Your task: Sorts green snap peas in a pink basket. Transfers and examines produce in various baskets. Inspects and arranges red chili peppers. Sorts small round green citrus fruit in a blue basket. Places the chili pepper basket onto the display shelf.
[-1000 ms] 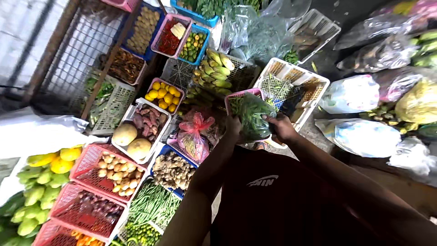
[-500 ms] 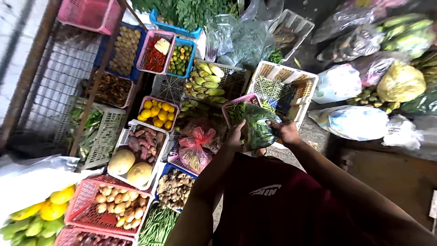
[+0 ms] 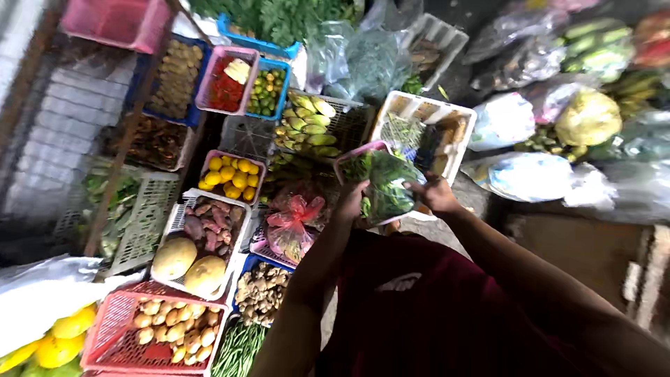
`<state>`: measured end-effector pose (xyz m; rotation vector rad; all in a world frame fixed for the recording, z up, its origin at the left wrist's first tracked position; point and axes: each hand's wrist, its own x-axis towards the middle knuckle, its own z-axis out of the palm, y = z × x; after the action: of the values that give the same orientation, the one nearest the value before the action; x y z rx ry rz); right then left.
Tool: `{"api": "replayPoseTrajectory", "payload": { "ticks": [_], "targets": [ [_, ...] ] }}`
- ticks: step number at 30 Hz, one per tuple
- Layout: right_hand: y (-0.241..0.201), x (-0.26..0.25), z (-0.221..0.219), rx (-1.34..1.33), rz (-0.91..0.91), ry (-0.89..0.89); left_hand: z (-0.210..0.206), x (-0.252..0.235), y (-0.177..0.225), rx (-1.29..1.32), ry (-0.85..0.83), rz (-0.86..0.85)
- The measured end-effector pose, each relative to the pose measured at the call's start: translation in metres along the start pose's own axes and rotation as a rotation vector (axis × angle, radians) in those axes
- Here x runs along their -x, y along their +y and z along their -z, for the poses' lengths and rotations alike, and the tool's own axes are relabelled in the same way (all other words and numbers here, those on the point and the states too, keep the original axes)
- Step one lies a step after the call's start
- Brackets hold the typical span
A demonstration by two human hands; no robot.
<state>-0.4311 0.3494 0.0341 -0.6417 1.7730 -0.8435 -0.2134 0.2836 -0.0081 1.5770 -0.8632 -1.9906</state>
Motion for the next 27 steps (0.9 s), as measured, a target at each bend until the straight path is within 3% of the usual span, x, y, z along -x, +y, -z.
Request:
{"api": "replayPoseTrajectory", "payload": {
  "ticks": [2,3,7,10,15,19,25,27],
  "targets": [
    [0.012,-0.005,0.004,0.068,-0.048,0.069,0.001,0.000,-0.011,-0.228,0.000,-0.137],
    [0.015,-0.011,0.003,0.090,-0.068,0.095,0.002,-0.004,-0.016,-0.219,-0.010,-0.166],
    [0.013,-0.022,-0.009,0.202,-0.121,0.105,0.007,-0.020,-0.032,0.003,-0.054,-0.084],
    [0.011,-0.024,-0.010,0.256,-0.148,0.113,0.008,-0.025,-0.034,-0.021,-0.075,-0.085],
    [0.010,-0.039,-0.013,0.371,-0.106,-0.004,0.009,-0.043,-0.038,0.161,-0.081,-0.103],
    [-0.002,-0.032,-0.008,0.448,-0.018,-0.140,0.005,-0.041,-0.021,0.391,-0.063,0.091],
    [0.006,-0.027,-0.007,0.449,-0.074,-0.066,0.001,-0.059,-0.021,0.433,-0.080,0.038],
    [0.005,-0.026,-0.011,0.372,-0.105,-0.031,0.004,-0.063,-0.023,0.338,-0.079,0.018]
  ]
}}
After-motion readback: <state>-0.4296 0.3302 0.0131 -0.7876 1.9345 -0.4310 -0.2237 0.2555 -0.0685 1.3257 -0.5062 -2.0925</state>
